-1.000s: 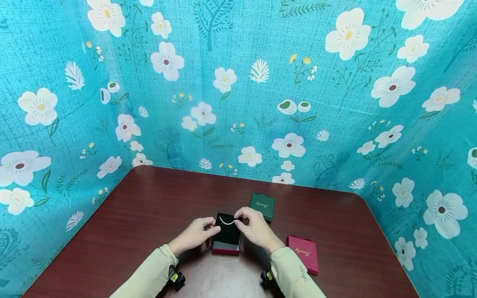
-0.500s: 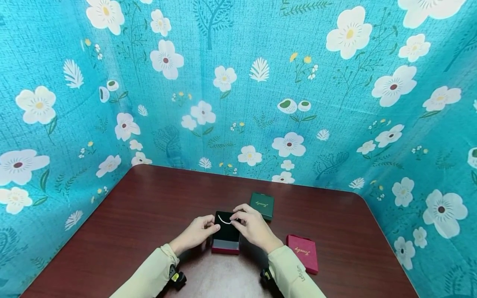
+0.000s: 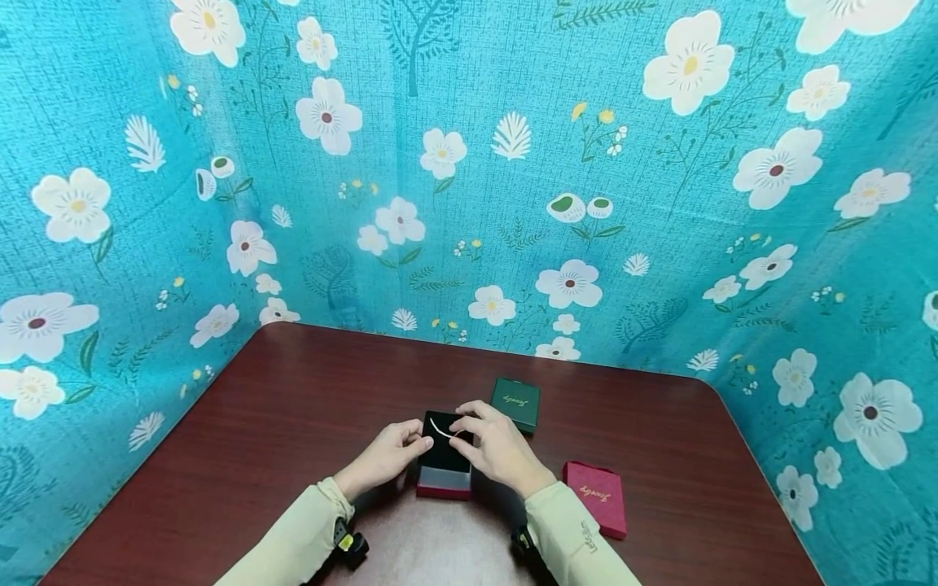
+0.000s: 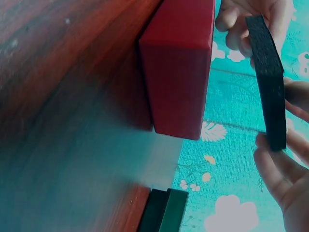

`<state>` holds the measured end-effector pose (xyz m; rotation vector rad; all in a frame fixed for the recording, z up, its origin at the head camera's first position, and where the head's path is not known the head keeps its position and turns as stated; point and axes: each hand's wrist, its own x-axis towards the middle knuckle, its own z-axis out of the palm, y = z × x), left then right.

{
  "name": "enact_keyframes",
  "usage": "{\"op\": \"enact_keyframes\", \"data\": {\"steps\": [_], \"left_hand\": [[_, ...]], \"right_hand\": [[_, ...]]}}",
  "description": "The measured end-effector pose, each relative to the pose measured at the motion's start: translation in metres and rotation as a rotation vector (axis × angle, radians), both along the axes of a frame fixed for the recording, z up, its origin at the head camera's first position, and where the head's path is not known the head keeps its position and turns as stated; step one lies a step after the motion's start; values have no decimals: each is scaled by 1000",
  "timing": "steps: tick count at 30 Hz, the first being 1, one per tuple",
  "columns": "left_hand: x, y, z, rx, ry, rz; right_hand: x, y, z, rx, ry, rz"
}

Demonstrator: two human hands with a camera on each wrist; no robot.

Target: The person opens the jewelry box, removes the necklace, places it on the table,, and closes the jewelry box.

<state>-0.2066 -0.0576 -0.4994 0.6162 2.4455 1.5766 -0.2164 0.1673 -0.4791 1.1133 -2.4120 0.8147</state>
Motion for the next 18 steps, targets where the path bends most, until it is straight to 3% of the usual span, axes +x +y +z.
{"op": "enact_keyframes", "data": {"steps": [5,9,18], "left_hand": [[1,2,1,-1,27,2],[0,3,0,-5,48,12],[-1,1,-1,4,37,7]], "right_hand": [[-1,-4,1,40,127,11],[-3,-6,3,67,179,24],[1,-10,5,163,120,-37]]}}
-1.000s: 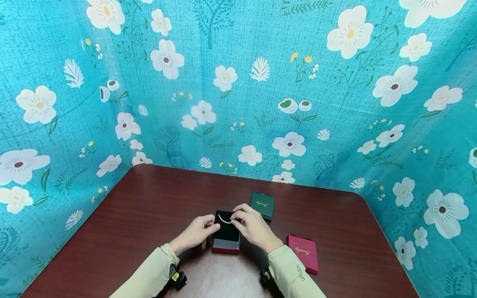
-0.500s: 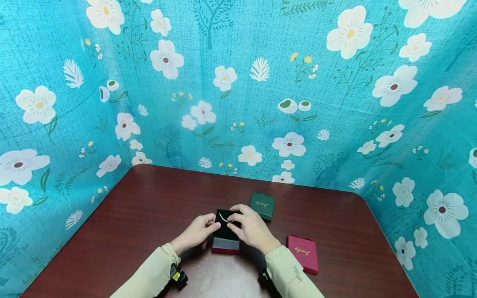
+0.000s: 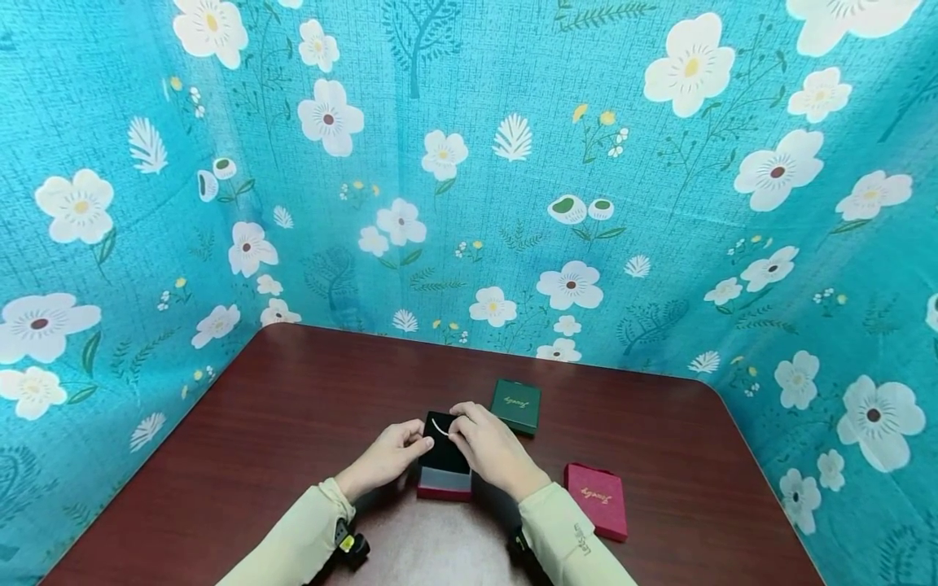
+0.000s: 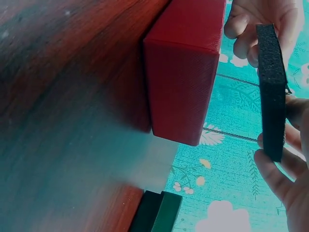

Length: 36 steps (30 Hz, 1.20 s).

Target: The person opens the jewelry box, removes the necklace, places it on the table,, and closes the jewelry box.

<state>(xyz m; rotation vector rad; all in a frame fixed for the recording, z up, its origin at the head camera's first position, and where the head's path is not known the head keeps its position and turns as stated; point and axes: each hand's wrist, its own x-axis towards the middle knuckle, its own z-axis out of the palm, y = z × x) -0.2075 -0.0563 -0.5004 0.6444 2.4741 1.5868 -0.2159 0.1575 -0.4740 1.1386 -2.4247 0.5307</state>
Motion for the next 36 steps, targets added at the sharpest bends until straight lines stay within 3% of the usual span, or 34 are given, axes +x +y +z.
{"op": "enact_keyframes", "data": {"steps": [11,22,26,31,34,36], "left_hand": [[0,0,-5,-38,-14,-25],[0,0,-3,-22,-26,-12],[1,0,-1,-11,-16,-2],[0,-1,-1,-16,-27,3],[0,0,-2,-13,-37,-2],[0,0,-3,-14,-43,-4]], "right_hand": [[-3,0,-1,-150,-33,-21],[0,1,0,-228,-253,-53],[-2,2,2,-152,-177,-32],[-5,2,4,-57,-37,-84],[-5,1,5,-57,-23,-128],[-4,0,5,-89,-67,-167]]}}
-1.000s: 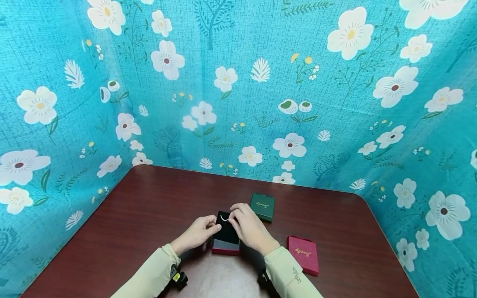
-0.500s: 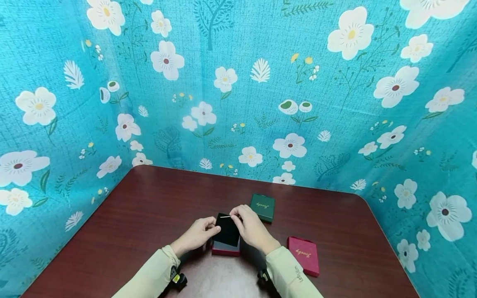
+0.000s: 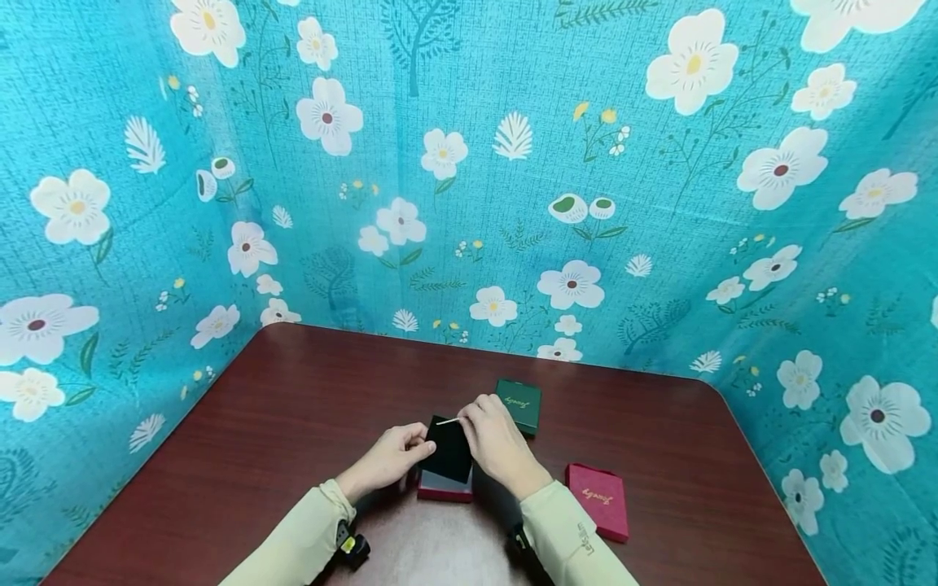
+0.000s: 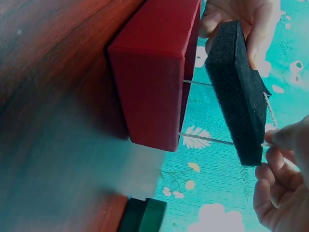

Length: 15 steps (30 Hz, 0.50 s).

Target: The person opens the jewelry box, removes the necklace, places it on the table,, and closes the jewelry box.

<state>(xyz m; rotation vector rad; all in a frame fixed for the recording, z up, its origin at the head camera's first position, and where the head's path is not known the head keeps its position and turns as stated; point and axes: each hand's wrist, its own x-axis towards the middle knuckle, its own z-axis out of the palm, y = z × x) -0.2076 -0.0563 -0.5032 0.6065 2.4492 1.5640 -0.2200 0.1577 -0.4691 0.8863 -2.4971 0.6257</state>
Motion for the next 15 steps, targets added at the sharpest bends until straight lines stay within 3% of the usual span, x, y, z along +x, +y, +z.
{"op": "enact_keyframes", "data": {"steps": [4,8,15], "left_hand": [[1,0,0,-3,-4,-6],[1,-1,-1,-11,5,-8],[4,-2,-1,-10,25,0]], "right_hand": [[2,-1,1,-141,-168,-35],[4,0,1,-292,-316,-9],[0,5,0,-464,-446,-28]]}}
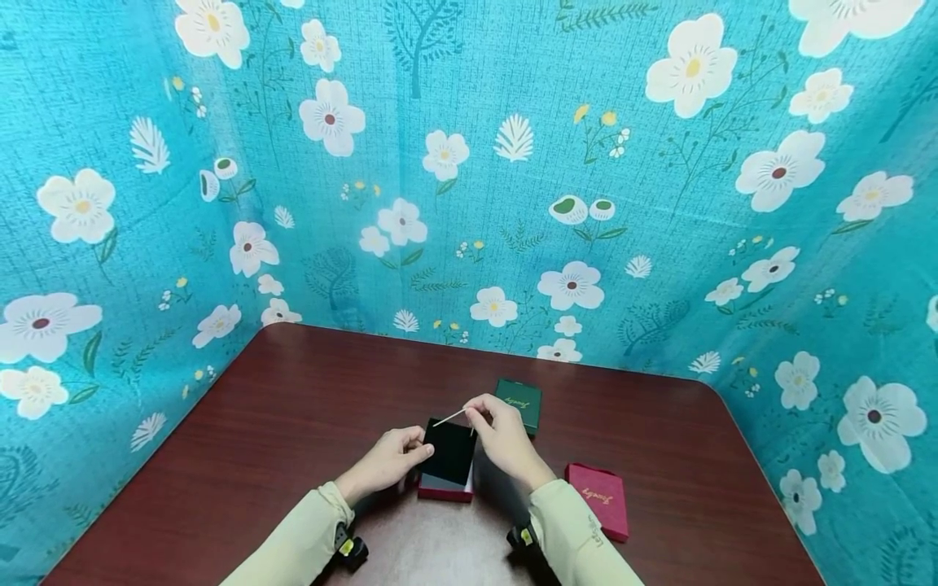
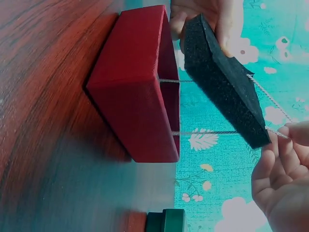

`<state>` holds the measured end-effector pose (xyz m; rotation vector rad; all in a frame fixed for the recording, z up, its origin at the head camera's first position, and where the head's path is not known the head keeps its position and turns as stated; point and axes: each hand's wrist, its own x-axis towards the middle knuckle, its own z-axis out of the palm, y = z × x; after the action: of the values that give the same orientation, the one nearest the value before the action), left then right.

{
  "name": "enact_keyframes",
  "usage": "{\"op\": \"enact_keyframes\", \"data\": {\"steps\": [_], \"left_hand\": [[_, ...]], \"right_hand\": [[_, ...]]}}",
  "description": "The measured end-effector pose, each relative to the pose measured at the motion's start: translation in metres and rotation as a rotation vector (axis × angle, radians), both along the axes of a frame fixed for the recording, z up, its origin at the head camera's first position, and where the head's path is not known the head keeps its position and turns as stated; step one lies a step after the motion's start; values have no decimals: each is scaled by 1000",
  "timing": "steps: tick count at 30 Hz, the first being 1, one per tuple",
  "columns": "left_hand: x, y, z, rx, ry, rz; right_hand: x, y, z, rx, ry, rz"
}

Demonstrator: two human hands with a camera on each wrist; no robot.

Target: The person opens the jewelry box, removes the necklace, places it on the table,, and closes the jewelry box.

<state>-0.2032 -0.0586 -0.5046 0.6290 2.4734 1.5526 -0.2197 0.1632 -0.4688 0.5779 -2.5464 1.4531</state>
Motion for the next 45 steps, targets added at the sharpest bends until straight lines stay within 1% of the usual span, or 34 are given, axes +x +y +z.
{"op": "enact_keyframes", "data": {"steps": [1,2,4,8,9,11,12,15,19,22,24,27,33,36,39,43,45], "left_hand": [[0,0,0,1,-1,1],[0,-1,-1,-5,4,2],[1,-1,-1,-4,11,0],[1,-1,-2,-1,14,-5],[2,-2,-2,1,14,-5],[2,-2,-2,5,13,-5],[2,-2,-2,6,16,-6],[2,-3,-1,6,19,-9],[1,-4,0,-3,3,-18],[0,-4,0,-8,-8,-24],[0,-4,0,-13,-11,-30],[1,-4,-1,-21,-6,-40],[1,-4,-1,-18,-5,-45],[1,-3,-1,-23,1,-44],[1,-3,1,-42,23,-45],[1,-2,2,-68,60,-48],[1,-2,3,-71,62,-53]], "right_hand": [[0,0,0,-6,-4,0],[2,-1,4,-17,-19,3],[2,-1,5,-47,-39,5],[12,-7,23,-117,-93,6],[12,-6,23,-127,-100,8],[16,-9,32,-143,-115,13],[15,-9,32,-147,-117,16],[9,-7,23,-139,-114,12],[0,-3,7,-78,-66,10],[-2,-2,4,-37,-18,22],[-4,0,2,-29,-1,28],[-5,2,2,-42,-21,42],[-5,4,5,-100,-131,96],[-4,5,6,-107,-145,96],[-4,6,7,-72,-105,76],[-4,7,6,30,10,56],[-4,8,5,71,61,54]]}}
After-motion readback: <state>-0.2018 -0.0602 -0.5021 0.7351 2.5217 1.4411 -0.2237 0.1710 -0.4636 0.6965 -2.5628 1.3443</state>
